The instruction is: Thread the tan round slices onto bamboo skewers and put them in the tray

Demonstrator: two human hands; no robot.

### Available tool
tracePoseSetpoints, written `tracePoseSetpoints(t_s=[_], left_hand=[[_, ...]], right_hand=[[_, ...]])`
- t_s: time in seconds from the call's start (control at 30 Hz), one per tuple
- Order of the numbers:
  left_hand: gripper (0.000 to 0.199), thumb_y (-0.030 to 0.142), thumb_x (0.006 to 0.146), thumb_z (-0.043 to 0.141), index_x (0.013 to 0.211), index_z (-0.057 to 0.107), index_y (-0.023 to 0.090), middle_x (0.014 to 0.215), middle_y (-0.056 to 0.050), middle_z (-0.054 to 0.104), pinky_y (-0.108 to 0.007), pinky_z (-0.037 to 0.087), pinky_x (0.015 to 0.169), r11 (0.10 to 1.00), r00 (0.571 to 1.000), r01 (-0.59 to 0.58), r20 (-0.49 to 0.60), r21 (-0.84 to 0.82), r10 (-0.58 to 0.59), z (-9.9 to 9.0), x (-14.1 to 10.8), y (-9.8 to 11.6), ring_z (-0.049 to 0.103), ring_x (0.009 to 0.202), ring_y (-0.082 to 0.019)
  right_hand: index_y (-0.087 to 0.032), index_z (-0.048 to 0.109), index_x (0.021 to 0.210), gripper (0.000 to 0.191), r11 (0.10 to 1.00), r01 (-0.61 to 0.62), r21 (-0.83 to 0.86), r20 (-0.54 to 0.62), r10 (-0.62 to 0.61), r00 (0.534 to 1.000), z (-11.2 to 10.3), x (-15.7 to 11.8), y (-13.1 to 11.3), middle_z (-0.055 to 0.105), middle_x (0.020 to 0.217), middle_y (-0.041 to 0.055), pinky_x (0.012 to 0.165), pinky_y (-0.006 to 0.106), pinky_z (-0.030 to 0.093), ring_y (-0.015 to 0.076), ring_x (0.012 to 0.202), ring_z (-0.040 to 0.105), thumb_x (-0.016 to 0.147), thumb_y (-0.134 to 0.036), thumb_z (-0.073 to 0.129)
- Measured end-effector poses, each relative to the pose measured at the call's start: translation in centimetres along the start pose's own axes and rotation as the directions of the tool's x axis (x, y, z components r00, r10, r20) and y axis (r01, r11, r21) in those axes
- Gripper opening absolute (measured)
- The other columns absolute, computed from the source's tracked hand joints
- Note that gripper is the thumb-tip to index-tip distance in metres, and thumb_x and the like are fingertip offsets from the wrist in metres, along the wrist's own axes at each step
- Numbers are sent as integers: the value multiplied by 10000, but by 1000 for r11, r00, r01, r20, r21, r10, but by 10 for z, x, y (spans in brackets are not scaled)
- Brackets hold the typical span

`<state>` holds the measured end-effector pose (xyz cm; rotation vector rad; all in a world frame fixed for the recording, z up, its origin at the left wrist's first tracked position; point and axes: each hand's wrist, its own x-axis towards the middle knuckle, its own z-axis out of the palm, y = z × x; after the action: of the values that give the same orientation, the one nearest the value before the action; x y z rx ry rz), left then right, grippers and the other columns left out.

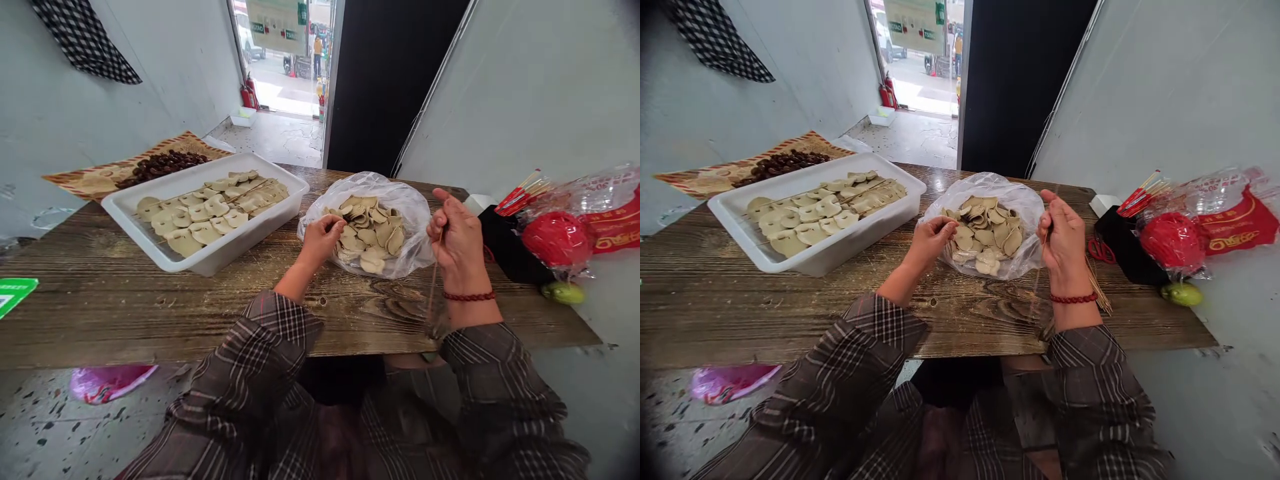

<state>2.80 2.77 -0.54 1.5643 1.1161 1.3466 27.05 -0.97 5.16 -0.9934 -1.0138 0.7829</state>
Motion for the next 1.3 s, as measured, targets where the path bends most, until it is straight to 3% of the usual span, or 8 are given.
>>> tracePoseSetpoints(t_s=[0.17,0.3,0.43,0.67,0.8,0.93,1.0,1.3], left_hand=[[184,193,824,594,921,747,164,991,-104,711,-390,428,910,813,980,-196,80,549,182,-4,1,-9,595,955,-250],[234,240,838,592,1003,748,186,1139,-107,682,-438,411,963,635,958,-286,225,718,177,-4,-3,-11,551,1056,-285],[216,244,841,594,991,747,220,1162,-92,663,-445,411,961,571,944,-328,276,752,179,-2,-4,-12,544,1070,-280],[93,158,813,590,808,677,191,1104,-93,681,-428,405,939,586,934,-354,244,729,261,3,-9,-4,545,1074,-274],[84,182,832,559,808,639,177,869,-60,682,-333,444,788,757,968,-249,157,604,193,14,-5,4,582,840,-199],[144,200,840,533,895,661,160,820,-38,687,-273,446,681,880,978,-154,195,449,72,22,9,5,589,731,-154],[193,203,847,525,955,681,164,874,-50,705,-289,465,730,850,977,-167,202,500,73,18,17,2,609,780,-166],[247,253,809,642,1031,707,164,1187,-136,648,-433,423,1013,478,953,-302,278,825,122,-6,15,-11,567,1135,-289]], right_hand=[[-177,722,994,404,992,-107,-65,178,117,977,34,-6,22,450,498,-82,376,186,203,49,422,348,732,-483,748],[-154,744,976,375,988,-86,-132,268,119,956,53,-4,44,472,478,-69,409,208,216,63,435,361,752,-453,708],[-154,749,977,363,981,-37,-190,280,90,956,51,-3,59,470,454,-64,439,226,245,76,429,365,783,-451,670],[-142,727,1063,418,980,-28,-196,270,82,959,40,-7,55,477,477,-62,439,220,269,76,435,380,827,-473,631],[-146,731,1037,400,987,-35,-154,187,64,980,36,-6,46,475,485,-59,418,219,258,72,423,357,826,-472,634],[-131,728,1020,358,996,-68,-65,119,76,990,31,-4,42,484,485,-59,422,211,258,69,436,372,819,-417,652],[-127,728,1012,338,995,-86,-47,112,91,990,31,-3,42,490,484,-60,429,209,265,67,439,380,822,-396,653],[-111,728,1022,372,994,-62,-89,158,75,985,37,-6,51,489,461,-65,450,216,317,70,436,408,831,-414,629]])
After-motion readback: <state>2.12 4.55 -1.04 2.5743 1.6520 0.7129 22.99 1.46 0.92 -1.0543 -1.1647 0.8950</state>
